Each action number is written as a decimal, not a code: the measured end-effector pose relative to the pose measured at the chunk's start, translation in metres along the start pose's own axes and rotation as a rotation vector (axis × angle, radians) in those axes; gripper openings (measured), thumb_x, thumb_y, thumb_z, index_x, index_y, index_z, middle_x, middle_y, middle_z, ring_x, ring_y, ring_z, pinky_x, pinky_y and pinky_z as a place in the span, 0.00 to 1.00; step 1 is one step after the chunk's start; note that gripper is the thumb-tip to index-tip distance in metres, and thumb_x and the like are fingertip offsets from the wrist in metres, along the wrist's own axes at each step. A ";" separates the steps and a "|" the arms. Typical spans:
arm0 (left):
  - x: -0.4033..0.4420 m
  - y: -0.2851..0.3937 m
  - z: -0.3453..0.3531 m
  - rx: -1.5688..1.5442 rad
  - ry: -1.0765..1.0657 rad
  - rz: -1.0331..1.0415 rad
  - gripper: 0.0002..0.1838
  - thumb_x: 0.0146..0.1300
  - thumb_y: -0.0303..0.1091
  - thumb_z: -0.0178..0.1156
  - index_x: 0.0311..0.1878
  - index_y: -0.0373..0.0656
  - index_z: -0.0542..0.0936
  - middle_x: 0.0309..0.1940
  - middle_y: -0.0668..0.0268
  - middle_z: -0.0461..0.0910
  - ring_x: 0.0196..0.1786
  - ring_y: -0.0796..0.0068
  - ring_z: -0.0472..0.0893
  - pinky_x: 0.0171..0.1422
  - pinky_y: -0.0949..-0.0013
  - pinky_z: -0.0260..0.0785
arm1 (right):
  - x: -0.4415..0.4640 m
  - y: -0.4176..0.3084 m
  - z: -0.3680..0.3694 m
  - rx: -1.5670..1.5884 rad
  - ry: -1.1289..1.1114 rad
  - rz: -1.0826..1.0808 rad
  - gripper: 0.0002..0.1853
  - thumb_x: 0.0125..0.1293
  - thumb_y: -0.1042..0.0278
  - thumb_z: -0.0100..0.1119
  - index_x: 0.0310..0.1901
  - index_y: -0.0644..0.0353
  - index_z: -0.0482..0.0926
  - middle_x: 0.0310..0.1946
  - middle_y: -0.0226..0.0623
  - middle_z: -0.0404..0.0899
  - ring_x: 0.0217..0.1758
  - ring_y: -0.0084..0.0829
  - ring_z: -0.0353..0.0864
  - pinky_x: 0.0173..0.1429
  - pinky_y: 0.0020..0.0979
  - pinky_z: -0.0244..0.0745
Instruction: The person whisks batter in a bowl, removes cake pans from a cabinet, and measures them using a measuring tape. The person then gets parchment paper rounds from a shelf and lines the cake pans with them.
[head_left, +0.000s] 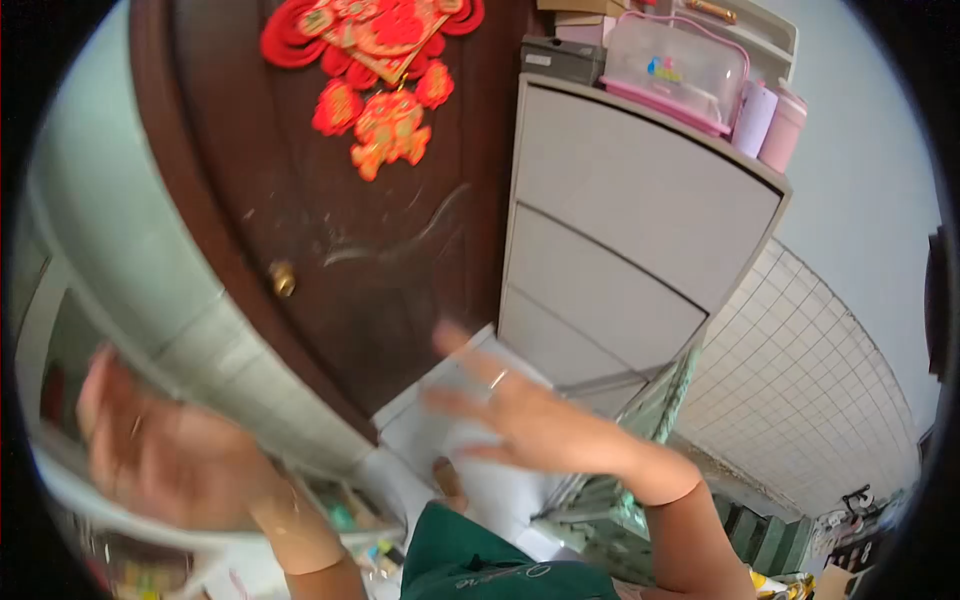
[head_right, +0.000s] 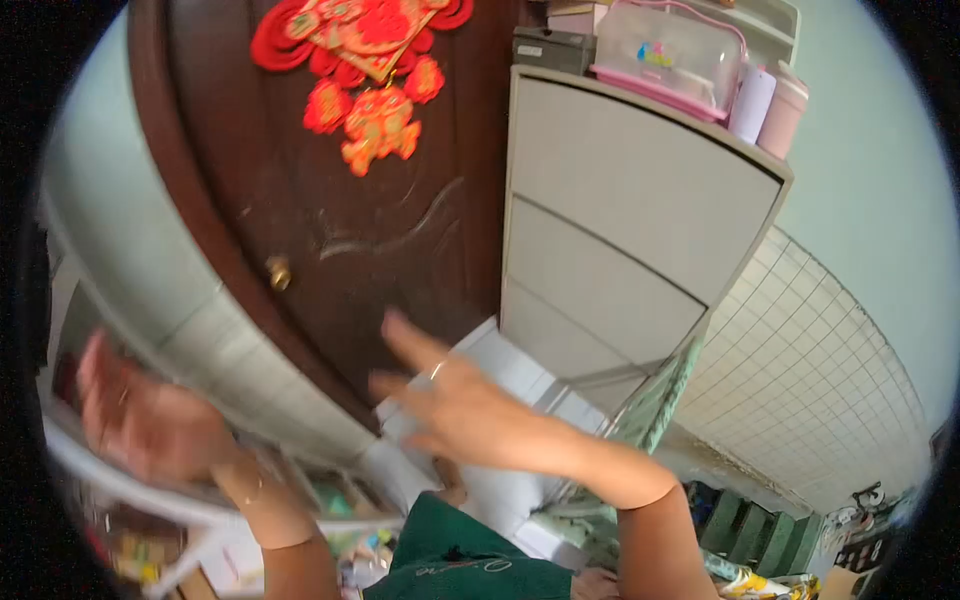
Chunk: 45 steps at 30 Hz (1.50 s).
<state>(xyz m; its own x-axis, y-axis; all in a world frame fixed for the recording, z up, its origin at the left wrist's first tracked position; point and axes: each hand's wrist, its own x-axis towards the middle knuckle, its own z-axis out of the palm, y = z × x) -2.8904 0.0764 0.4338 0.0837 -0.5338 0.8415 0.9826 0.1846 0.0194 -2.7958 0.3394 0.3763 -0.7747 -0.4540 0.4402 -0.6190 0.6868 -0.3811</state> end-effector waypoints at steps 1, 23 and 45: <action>-0.024 -0.066 0.011 0.169 -0.334 0.069 0.24 0.70 0.44 0.41 0.58 0.33 0.70 0.61 0.44 0.67 0.66 0.48 0.65 0.74 0.50 0.49 | 0.007 0.032 0.010 -0.029 -0.202 -0.056 0.32 0.56 0.65 0.65 0.63 0.60 0.67 0.68 0.54 0.55 0.71 0.52 0.56 0.70 0.47 0.58; -0.195 -0.618 0.066 1.110 -0.890 -0.478 0.49 0.54 0.54 0.62 0.71 0.35 0.54 0.73 0.43 0.44 0.75 0.42 0.41 0.75 0.41 0.32 | 0.393 0.439 0.170 0.648 -1.171 0.040 0.28 0.68 0.58 0.54 0.67 0.59 0.62 0.59 0.49 0.72 0.60 0.42 0.73 0.62 0.37 0.68; -0.314 -0.809 -0.261 1.328 -0.910 -1.810 0.30 0.64 0.57 0.51 0.61 0.44 0.71 0.51 0.51 0.78 0.54 0.49 0.77 0.56 0.52 0.70 | 0.846 0.591 0.507 0.964 -1.452 0.045 0.25 0.67 0.73 0.55 0.65 0.63 0.63 0.56 0.49 0.74 0.59 0.34 0.75 0.61 0.31 0.71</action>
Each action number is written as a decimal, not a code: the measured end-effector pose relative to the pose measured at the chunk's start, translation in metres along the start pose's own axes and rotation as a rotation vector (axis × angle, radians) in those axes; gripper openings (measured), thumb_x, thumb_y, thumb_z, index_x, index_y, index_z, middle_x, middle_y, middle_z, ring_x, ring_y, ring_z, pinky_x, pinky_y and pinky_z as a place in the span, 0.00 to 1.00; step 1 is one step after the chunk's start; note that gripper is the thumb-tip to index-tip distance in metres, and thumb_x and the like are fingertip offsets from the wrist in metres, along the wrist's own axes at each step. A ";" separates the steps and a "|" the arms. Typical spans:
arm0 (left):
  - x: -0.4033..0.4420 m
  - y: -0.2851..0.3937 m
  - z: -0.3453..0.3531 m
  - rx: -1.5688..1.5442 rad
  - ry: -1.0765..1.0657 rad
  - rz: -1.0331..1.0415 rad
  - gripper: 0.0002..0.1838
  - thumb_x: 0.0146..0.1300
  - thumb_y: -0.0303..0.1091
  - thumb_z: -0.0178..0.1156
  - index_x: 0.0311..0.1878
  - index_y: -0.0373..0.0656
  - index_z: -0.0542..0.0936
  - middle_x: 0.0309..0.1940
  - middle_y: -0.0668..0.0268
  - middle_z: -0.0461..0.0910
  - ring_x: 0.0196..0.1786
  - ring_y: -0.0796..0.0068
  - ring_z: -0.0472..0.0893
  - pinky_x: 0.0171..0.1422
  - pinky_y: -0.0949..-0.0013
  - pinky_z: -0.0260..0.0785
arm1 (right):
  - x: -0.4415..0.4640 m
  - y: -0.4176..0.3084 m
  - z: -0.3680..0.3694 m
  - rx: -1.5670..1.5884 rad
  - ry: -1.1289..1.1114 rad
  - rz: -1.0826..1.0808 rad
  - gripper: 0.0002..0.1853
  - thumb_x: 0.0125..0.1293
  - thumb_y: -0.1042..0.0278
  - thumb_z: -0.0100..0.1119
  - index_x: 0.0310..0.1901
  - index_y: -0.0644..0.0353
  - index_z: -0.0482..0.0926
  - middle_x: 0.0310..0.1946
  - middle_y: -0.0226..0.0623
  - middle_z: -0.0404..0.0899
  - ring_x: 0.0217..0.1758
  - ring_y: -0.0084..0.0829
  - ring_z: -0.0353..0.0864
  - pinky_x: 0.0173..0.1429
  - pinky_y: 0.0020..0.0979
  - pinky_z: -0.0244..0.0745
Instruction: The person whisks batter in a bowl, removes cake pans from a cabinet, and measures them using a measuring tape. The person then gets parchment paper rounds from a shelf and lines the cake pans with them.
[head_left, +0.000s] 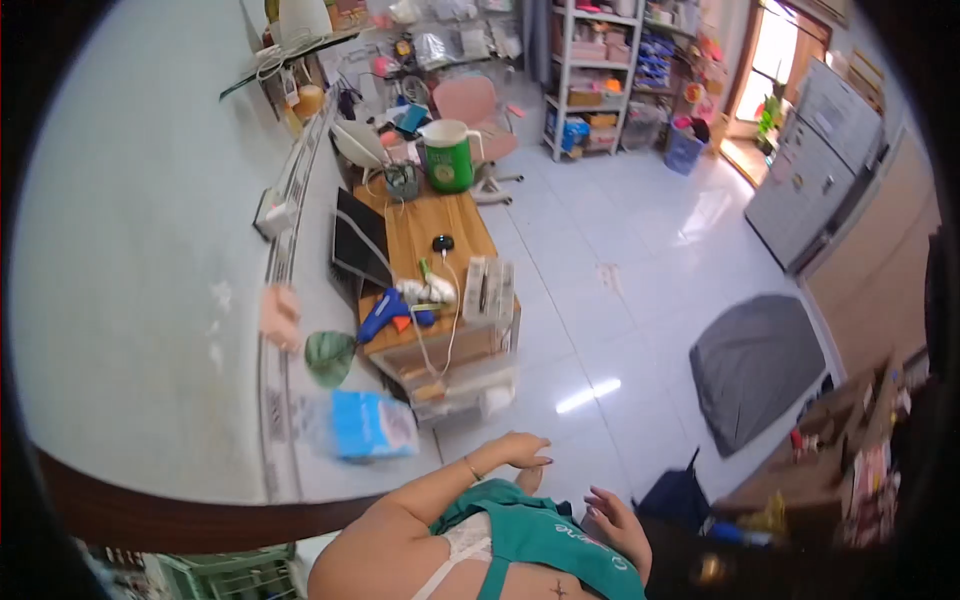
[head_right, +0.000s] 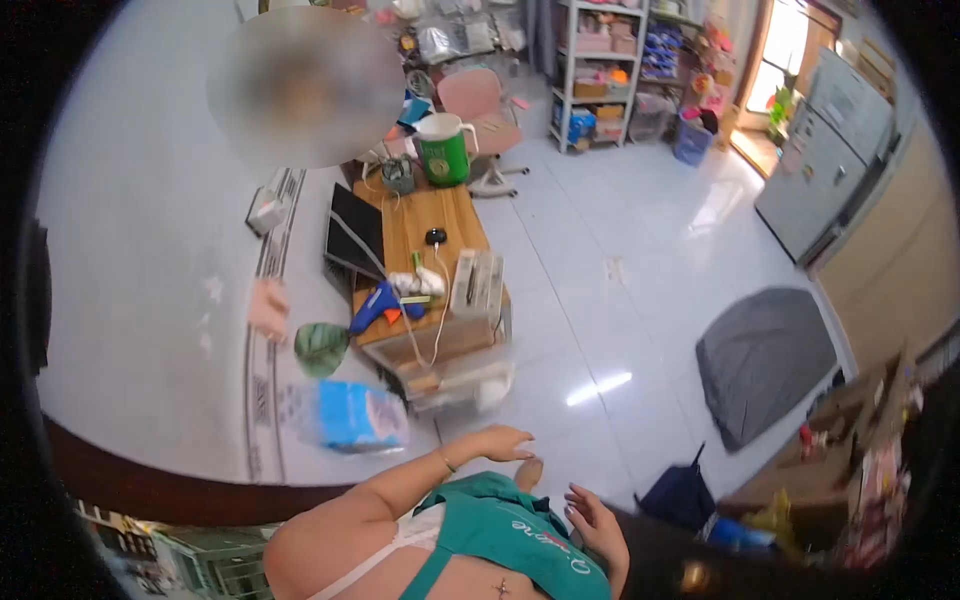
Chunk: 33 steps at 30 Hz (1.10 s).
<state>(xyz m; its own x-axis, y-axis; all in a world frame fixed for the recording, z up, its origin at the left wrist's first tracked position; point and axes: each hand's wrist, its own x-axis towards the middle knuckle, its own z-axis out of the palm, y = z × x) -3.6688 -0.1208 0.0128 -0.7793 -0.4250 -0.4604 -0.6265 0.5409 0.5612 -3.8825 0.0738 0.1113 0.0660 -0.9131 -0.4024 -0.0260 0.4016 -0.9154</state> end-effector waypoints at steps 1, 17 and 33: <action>0.027 0.009 -0.028 0.049 0.021 -0.023 0.30 0.64 0.57 0.51 0.60 0.44 0.71 0.51 0.51 0.78 0.54 0.50 0.77 0.56 0.52 0.70 | 0.026 -0.007 -0.027 -0.065 0.024 0.031 0.26 0.66 0.72 0.57 0.65 0.63 0.64 0.57 0.48 0.74 0.58 0.32 0.76 0.59 0.31 0.72; 0.305 -0.037 -0.287 -0.332 0.403 -0.390 0.29 0.69 0.48 0.50 0.65 0.37 0.65 0.60 0.48 0.71 0.61 0.54 0.73 0.65 0.60 0.63 | 0.504 -0.213 -0.361 -0.642 -0.214 -0.192 0.24 0.62 0.63 0.61 0.57 0.66 0.72 0.43 0.49 0.82 0.46 0.37 0.83 0.52 0.33 0.76; 0.457 -0.235 -0.507 -0.623 0.492 -0.301 0.20 0.65 0.48 0.53 0.50 0.43 0.76 0.49 0.51 0.77 0.50 0.51 0.77 0.53 0.55 0.68 | 0.900 -0.376 -0.294 -0.758 -0.753 -0.374 0.28 0.63 0.55 0.60 0.61 0.60 0.70 0.54 0.50 0.76 0.55 0.45 0.78 0.57 0.39 0.73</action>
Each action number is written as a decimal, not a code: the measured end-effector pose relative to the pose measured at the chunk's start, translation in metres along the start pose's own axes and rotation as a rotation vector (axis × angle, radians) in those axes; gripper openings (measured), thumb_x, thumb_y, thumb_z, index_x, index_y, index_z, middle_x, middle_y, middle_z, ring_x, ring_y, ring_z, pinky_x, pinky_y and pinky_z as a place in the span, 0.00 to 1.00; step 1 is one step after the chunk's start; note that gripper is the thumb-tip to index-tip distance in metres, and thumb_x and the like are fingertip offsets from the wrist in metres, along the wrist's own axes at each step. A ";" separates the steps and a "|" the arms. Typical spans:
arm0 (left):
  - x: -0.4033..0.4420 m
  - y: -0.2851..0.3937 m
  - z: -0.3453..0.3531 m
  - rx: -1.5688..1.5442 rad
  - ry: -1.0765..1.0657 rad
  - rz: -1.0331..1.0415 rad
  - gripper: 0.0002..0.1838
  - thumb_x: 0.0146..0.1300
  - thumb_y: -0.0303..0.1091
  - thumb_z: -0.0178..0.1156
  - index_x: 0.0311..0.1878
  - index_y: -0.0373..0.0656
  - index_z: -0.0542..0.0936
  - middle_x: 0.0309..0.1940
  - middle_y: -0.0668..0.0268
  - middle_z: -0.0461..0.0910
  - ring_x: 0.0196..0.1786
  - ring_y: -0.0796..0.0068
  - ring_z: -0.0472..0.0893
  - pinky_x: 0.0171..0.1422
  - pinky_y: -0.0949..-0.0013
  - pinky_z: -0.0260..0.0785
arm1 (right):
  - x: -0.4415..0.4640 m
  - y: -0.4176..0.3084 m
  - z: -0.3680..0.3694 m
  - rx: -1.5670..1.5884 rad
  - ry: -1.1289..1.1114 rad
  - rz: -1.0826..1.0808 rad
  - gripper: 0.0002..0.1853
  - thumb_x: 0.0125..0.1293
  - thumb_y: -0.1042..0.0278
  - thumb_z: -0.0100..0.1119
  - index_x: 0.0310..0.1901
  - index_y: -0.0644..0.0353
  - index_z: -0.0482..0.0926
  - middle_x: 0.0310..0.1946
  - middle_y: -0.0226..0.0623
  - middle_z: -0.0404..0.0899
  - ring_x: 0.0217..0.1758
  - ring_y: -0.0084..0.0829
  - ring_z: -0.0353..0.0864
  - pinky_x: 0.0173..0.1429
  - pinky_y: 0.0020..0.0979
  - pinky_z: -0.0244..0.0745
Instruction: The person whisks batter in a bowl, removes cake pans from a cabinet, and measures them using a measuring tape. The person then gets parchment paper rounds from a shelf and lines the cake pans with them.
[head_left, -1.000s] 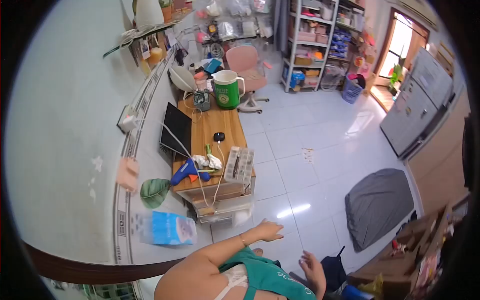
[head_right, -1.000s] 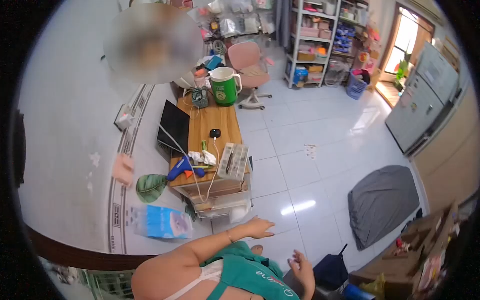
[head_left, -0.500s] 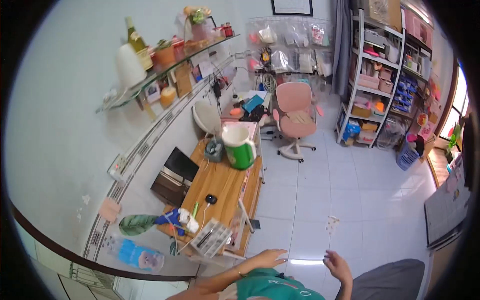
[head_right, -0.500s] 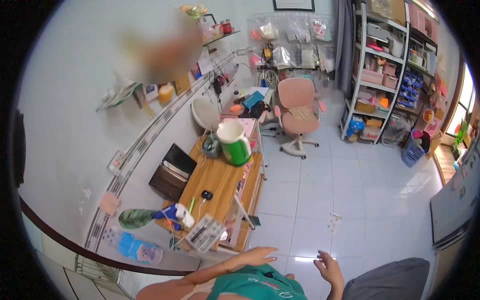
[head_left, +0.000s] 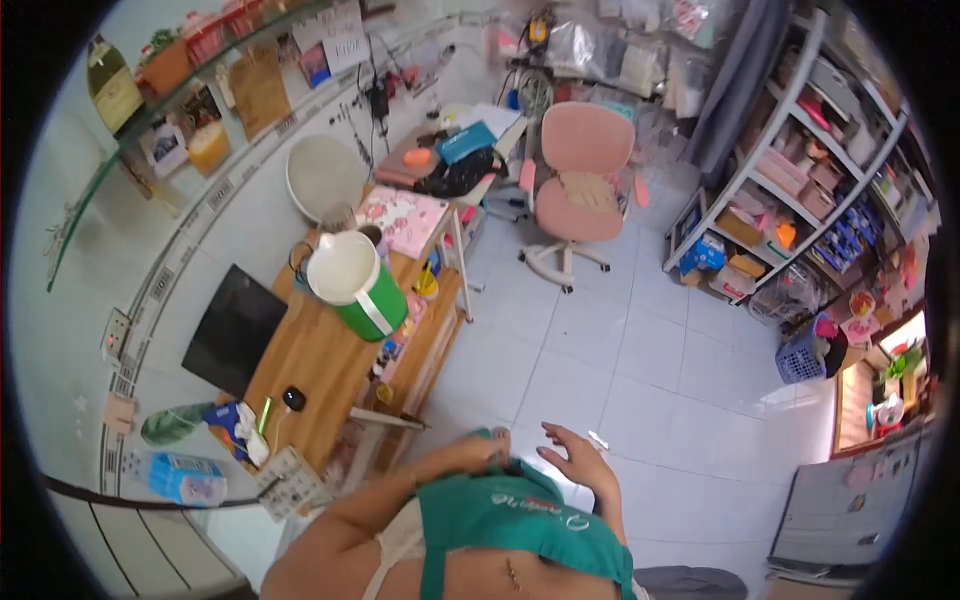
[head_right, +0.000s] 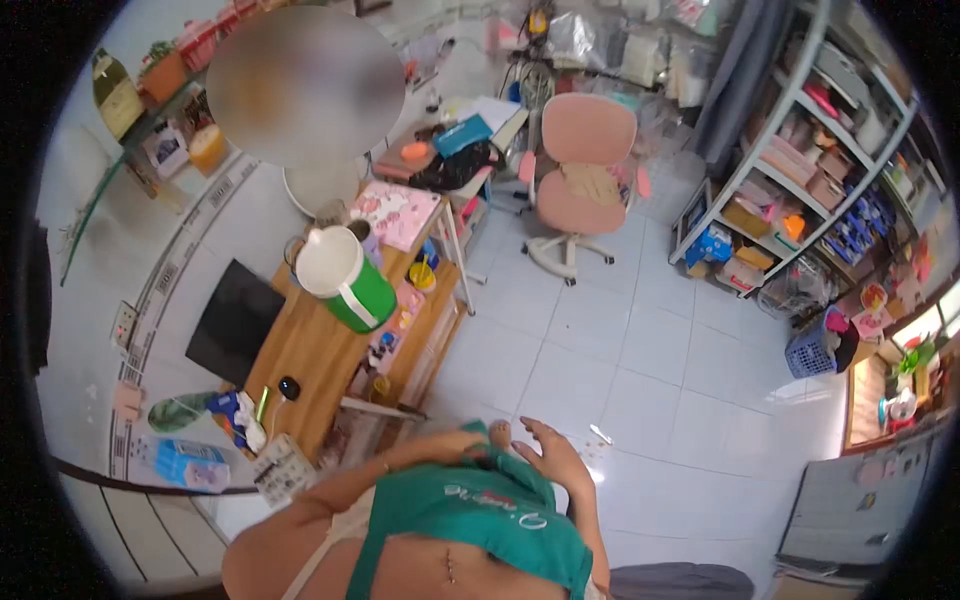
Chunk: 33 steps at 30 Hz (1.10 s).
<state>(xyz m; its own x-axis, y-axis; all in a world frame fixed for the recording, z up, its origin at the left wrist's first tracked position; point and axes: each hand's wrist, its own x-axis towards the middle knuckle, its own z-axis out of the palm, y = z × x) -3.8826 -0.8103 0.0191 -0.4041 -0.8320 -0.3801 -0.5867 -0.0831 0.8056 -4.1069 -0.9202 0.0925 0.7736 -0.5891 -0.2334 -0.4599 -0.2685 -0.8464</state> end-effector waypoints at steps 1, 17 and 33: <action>0.015 0.012 -0.014 0.079 0.095 -0.087 0.20 0.66 0.52 0.52 0.45 0.42 0.76 0.47 0.50 0.77 0.47 0.49 0.78 0.49 0.52 0.68 | 0.011 0.000 -0.019 -0.022 -0.073 -0.074 0.28 0.63 0.56 0.60 0.62 0.59 0.69 0.55 0.49 0.76 0.55 0.44 0.78 0.58 0.38 0.72; 0.202 0.080 -0.128 -0.345 0.734 -0.623 0.31 0.66 0.61 0.47 0.34 0.39 0.80 0.29 0.48 0.80 0.33 0.48 0.78 0.40 0.53 0.69 | 0.270 -0.089 -0.298 0.132 -0.529 -0.705 0.12 0.61 0.76 0.57 0.47 0.64 0.78 0.38 0.41 0.82 0.42 0.36 0.82 0.48 0.32 0.75; 0.164 0.126 -0.022 -0.709 0.347 -0.934 0.19 0.59 0.45 0.56 0.39 0.38 0.84 0.40 0.53 0.83 0.45 0.57 0.81 0.51 0.59 0.71 | 0.259 -0.192 -0.373 1.516 -0.450 -1.383 0.11 0.62 0.70 0.53 0.21 0.59 0.71 0.14 0.31 0.69 0.10 0.24 0.61 0.15 0.25 0.52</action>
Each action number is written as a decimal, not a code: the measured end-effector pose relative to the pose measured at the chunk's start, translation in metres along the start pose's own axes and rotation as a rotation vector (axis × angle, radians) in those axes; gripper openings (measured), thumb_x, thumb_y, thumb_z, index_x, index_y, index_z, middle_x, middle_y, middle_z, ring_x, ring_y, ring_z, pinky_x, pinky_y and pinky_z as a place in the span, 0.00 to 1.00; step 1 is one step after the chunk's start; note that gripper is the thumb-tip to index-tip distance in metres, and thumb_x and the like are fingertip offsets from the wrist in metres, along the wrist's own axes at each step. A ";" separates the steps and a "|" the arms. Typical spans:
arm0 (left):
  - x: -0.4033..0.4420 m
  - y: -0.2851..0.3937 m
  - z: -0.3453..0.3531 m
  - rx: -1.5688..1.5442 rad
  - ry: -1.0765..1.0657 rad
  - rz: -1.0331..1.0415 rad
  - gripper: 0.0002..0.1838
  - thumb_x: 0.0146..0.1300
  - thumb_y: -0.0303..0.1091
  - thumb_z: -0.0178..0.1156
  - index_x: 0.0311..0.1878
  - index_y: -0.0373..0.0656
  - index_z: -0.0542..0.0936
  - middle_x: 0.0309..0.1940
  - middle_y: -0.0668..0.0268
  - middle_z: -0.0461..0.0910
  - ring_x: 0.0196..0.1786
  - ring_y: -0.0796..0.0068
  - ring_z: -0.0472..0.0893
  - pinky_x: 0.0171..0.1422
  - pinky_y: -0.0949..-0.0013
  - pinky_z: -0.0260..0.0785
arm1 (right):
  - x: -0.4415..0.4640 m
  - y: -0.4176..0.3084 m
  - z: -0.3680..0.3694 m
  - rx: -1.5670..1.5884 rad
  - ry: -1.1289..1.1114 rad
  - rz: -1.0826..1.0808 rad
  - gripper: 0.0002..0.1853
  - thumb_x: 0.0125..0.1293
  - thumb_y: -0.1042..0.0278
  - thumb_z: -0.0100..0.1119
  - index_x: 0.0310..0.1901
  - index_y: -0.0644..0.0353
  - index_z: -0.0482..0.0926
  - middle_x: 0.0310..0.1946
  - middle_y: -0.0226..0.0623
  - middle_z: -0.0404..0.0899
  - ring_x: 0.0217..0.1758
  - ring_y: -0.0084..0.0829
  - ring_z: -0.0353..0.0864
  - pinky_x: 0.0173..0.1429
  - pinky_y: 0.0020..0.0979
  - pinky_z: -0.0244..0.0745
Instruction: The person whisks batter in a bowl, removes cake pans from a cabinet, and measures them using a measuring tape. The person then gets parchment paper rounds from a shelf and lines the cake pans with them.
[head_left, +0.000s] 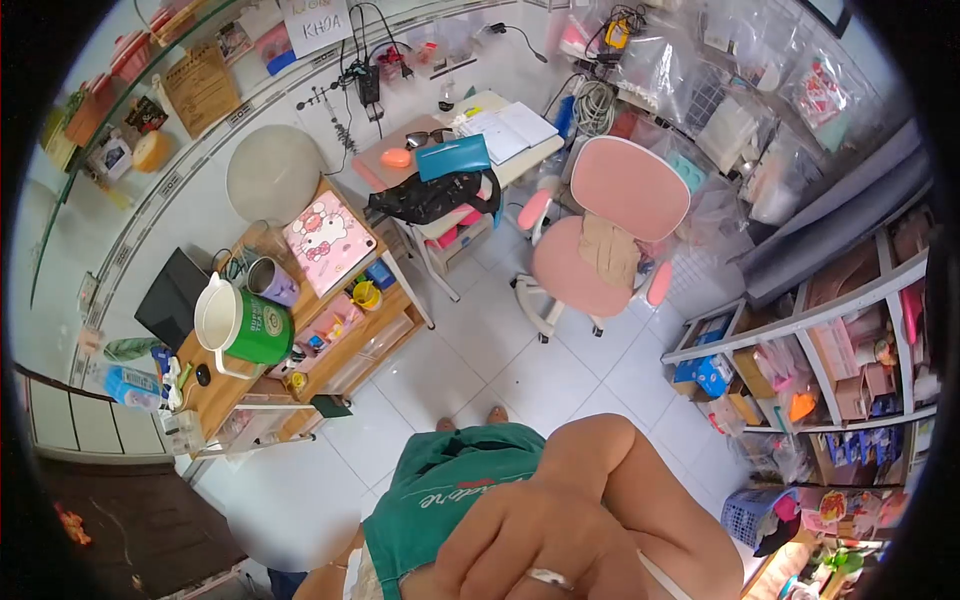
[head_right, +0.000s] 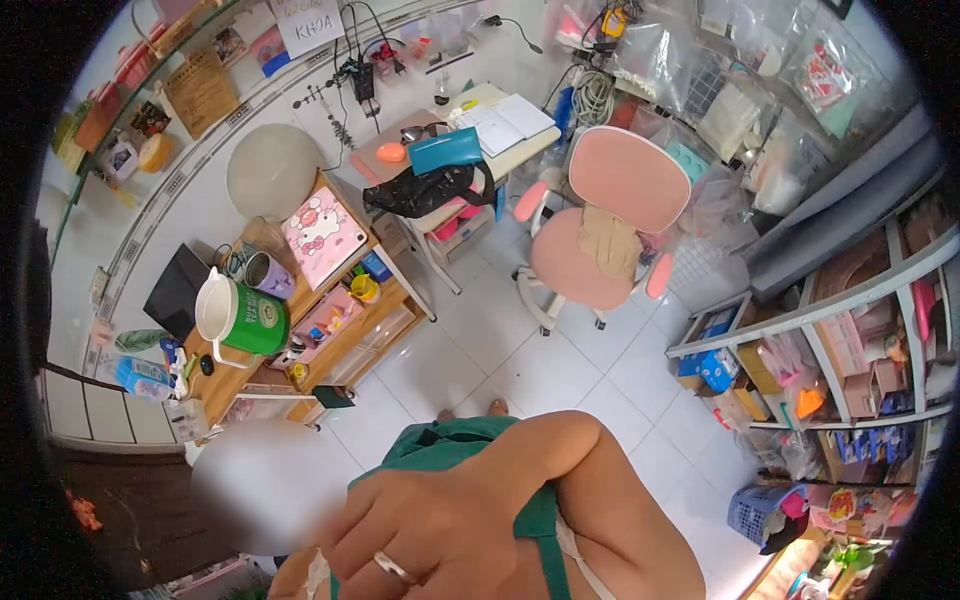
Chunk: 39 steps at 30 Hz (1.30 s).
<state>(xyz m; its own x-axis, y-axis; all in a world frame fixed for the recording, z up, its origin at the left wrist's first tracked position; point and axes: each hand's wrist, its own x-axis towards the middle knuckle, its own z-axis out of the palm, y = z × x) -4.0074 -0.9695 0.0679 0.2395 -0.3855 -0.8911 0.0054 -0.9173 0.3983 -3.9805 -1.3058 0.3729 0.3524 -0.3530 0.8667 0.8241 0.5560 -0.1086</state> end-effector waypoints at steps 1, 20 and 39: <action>0.003 0.000 0.000 -0.001 -0.009 0.013 0.19 0.59 0.45 0.58 0.39 0.37 0.84 0.40 0.54 0.83 0.45 0.59 0.81 0.51 0.60 0.71 | 0.001 0.000 -0.002 -0.003 -0.018 0.004 0.11 0.62 0.70 0.53 0.21 0.59 0.71 0.13 0.31 0.69 0.10 0.24 0.62 0.15 0.25 0.53; 0.341 -0.249 -0.245 0.270 0.864 -0.455 0.16 0.58 0.43 0.59 0.42 0.44 0.84 0.37 0.56 0.83 0.47 0.59 0.81 0.51 0.56 0.71 | -0.156 0.120 -0.191 -0.720 -0.615 1.402 0.09 0.64 0.71 0.59 0.45 0.62 0.79 0.34 0.39 0.83 0.37 0.31 0.84 0.43 0.31 0.77; 0.395 -0.297 -0.263 0.230 0.654 -0.614 0.22 0.54 0.39 0.60 0.54 0.48 0.76 0.51 0.59 0.77 0.54 0.62 0.78 0.63 0.45 0.61 | -0.276 0.166 -0.210 -1.208 -0.619 1.829 0.21 0.68 0.55 0.52 0.58 0.57 0.72 0.48 0.43 0.79 0.50 0.42 0.79 0.53 0.39 0.74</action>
<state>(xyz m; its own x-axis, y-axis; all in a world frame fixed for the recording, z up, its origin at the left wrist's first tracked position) -3.6594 -0.8235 -0.3451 0.7595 0.2435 -0.6032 0.1363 -0.9663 -0.2185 -3.8475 -1.2741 0.0130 0.8535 0.1643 -0.4945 -0.2276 -0.7362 -0.6374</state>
